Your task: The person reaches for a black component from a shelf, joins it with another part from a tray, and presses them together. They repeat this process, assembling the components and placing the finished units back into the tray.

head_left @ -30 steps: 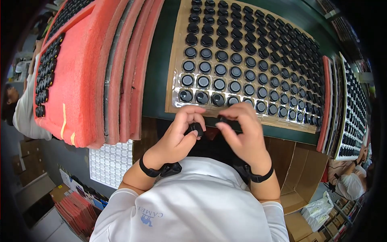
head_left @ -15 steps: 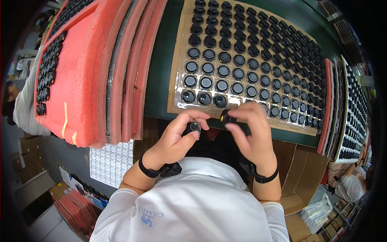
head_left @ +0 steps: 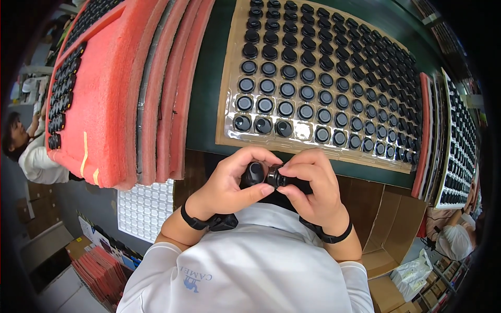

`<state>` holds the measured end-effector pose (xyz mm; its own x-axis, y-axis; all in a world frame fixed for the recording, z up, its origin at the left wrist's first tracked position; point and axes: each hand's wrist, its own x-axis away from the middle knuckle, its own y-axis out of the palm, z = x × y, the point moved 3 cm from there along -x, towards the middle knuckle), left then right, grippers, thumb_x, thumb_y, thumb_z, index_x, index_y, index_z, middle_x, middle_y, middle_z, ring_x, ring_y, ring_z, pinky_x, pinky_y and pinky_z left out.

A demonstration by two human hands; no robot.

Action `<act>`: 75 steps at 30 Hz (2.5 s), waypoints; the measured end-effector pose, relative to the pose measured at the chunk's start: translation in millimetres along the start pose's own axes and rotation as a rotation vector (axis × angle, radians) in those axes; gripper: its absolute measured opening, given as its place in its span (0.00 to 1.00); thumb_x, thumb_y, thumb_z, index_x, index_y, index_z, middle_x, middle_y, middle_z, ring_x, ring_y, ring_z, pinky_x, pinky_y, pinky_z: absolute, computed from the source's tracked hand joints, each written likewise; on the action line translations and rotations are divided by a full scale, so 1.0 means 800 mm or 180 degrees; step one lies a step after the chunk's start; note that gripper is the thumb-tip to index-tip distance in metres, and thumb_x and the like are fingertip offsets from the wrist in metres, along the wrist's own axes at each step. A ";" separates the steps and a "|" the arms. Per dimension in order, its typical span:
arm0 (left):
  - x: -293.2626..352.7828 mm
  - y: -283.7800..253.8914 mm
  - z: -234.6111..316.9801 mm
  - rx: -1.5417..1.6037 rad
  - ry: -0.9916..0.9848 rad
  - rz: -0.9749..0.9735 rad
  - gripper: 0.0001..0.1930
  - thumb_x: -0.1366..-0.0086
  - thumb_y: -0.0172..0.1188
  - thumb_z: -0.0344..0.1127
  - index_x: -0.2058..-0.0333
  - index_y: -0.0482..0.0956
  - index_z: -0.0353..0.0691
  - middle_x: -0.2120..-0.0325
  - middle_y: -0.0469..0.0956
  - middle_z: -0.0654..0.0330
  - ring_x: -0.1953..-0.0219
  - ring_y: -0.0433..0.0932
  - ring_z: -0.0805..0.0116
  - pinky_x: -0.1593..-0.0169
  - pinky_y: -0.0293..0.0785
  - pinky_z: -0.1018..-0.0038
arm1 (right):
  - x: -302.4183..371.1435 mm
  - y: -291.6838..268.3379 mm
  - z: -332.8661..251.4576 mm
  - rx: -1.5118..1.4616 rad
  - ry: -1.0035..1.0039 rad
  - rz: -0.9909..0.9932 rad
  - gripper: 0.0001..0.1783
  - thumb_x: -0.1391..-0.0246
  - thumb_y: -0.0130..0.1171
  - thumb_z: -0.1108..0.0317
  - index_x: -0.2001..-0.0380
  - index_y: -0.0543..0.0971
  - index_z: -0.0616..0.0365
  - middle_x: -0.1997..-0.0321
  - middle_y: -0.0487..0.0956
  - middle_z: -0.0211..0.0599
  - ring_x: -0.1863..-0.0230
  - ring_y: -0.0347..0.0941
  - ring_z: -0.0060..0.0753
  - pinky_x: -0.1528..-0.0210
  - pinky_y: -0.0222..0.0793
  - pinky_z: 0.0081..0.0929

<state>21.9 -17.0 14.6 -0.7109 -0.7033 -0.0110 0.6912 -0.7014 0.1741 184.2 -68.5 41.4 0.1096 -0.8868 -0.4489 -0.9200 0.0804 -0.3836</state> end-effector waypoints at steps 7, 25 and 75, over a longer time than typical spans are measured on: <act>0.000 0.002 -0.002 0.0986 -0.0415 0.0041 0.18 0.43 0.60 0.31 0.54 0.70 0.33 0.62 0.72 0.61 0.64 0.69 0.76 0.58 0.67 0.79 | 0.010 0.012 0.019 -0.2644 0.1420 0.0461 0.14 0.44 0.53 0.63 0.62 0.71 0.64 0.66 0.70 0.36 0.68 0.67 0.28 0.64 0.64 0.22; -0.002 0.007 -0.008 0.0185 0.0177 0.0081 0.20 0.46 0.60 0.27 0.55 0.67 0.34 0.62 0.72 0.61 0.65 0.70 0.74 0.60 0.69 0.77 | 0.021 0.003 0.022 -0.2842 0.1516 0.0606 0.17 0.41 0.48 0.60 0.58 0.67 0.64 0.68 0.69 0.35 0.71 0.63 0.22 0.67 0.61 0.21; 0.001 0.010 0.007 -0.0209 0.0815 0.0069 0.20 0.46 0.61 0.31 0.57 0.64 0.35 0.63 0.70 0.52 0.60 0.70 0.66 0.55 0.66 0.72 | 0.018 0.008 0.014 -0.1064 0.0791 0.0006 0.21 0.54 0.64 0.64 0.61 0.69 0.63 0.69 0.67 0.33 0.69 0.60 0.24 0.65 0.58 0.19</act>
<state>26.2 -22.5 21.6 -0.6454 -0.7188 -0.2583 0.7188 -0.6860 0.1130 184.1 -75.5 23.4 0.0514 -0.9730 -0.2250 -0.9961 -0.0338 -0.0813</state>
